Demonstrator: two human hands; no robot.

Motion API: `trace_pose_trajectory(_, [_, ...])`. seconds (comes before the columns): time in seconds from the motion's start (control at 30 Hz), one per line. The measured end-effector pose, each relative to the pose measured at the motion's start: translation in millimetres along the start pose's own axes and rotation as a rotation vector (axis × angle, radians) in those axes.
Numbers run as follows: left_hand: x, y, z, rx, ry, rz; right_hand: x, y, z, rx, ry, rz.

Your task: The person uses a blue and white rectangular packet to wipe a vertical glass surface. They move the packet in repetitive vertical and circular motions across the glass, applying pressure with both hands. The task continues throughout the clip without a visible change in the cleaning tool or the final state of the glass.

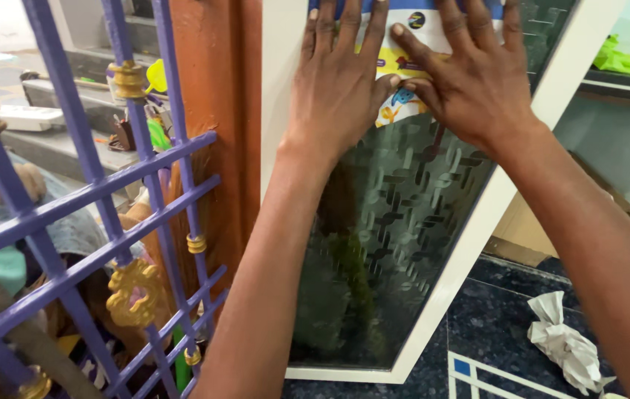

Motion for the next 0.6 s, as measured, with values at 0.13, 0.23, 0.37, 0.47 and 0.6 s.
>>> trace_pose_trajectory(0.13, [-1.0,-1.8,-4.1,0.014,-0.025,-0.009,-5.0,-5.5,-8.0,0.029,-0.016,-0.018])
trace_pose_trajectory(0.23, [-3.0,-2.7,-8.7,0.013,-0.022,-0.058,-12.4,3.8,-19.2,-0.098,-0.033,-0.020])
trace_pose_trajectory(0.37, [-3.8,8.0,-17.2,0.022,-0.016,-0.052,-26.8,15.4,-40.7,-0.070,-0.007,-0.007])
trace_pose_trajectory(0.47, [-3.2,18.9,-25.9,0.003,-0.017,-0.046,-37.7,19.0,-52.2,-0.075,0.028,-0.049])
trace_pose_trajectory(0.6, [-6.1,31.2,-45.6,-0.043,-0.013,-0.096,-55.6,20.8,-59.7,-0.145,0.099,-0.129])
Point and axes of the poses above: each hand's wrist, its own x-axis towards the middle knuckle, its own y-axis out of the palm, z = x × y, the point moved 7 cm from there along x, towards the middle knuckle, and after that the axes turned 4 degrees about -y, right-handed, at the moved point
